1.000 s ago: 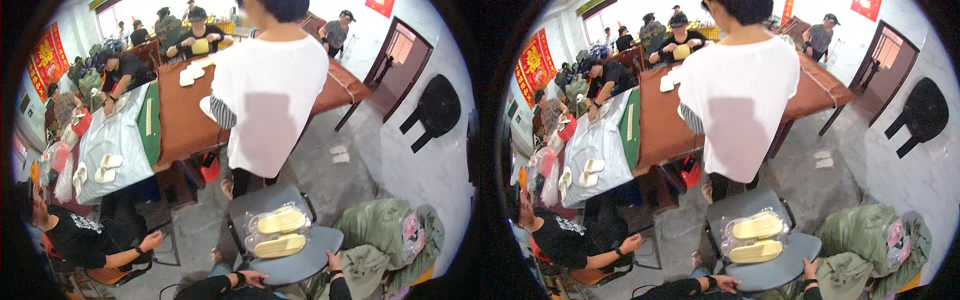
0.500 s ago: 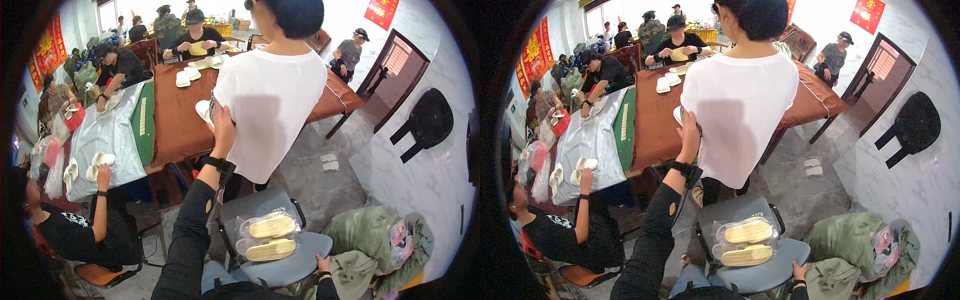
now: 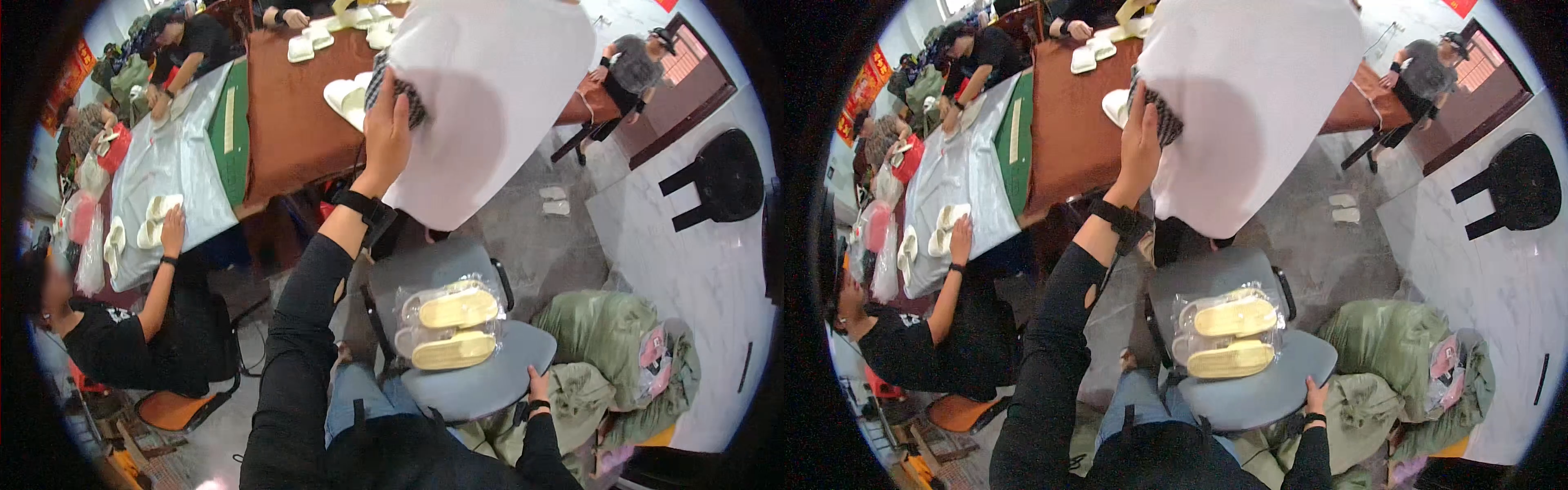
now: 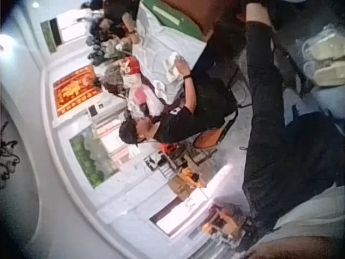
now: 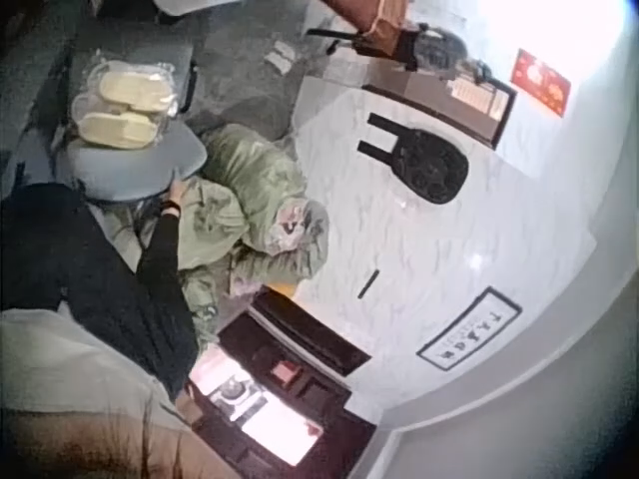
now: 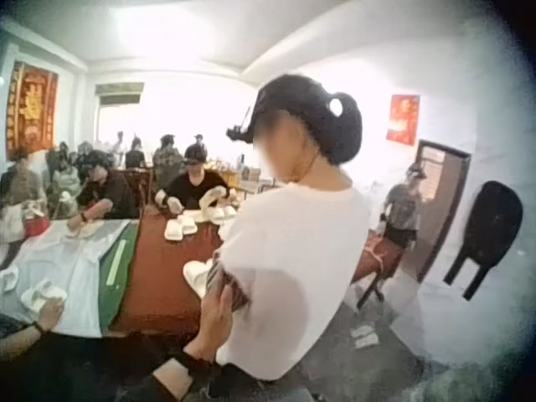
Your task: Assembling white slippers and packing them into bags in a manufacturing setting.
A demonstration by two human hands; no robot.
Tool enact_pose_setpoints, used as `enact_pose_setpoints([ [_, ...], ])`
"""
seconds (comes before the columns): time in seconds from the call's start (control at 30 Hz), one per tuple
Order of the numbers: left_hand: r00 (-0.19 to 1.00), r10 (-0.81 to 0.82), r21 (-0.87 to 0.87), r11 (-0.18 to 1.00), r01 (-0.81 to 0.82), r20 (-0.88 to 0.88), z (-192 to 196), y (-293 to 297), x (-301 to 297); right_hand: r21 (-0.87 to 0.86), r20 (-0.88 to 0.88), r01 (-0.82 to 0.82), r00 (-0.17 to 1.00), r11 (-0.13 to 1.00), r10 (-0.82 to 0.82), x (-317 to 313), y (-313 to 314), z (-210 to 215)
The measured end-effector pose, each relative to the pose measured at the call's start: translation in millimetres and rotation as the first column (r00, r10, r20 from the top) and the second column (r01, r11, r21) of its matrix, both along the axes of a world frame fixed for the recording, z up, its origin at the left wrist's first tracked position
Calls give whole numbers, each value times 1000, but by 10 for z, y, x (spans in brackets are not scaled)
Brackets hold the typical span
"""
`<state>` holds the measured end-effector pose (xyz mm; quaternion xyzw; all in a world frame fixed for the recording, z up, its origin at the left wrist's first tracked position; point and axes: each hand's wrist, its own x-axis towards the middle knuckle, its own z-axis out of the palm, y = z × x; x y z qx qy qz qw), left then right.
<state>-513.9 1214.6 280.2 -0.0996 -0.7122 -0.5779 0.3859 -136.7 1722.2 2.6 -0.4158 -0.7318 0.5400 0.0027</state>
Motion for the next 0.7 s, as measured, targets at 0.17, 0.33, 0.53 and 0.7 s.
enact_pose_setpoints([
  [0.17,870,-21,-212,967,143,492,-1260,-94,463,-92,-49,-78,996,993,74,-26,39,127],
  [0.33,66,-54,-28,523,852,996,-3265,507,2842,-352,42,17,999,936,-3,-177,131,309],
  [0.53,-665,-725,766,528,-366,181,-3328,1265,4275,-517,129,121,990,848,-63,-240,-69,359],
  [0.7,-297,-941,614,331,-716,162,-3420,1300,4484,-525,72,94,995,846,-65,-120,-186,501],
])
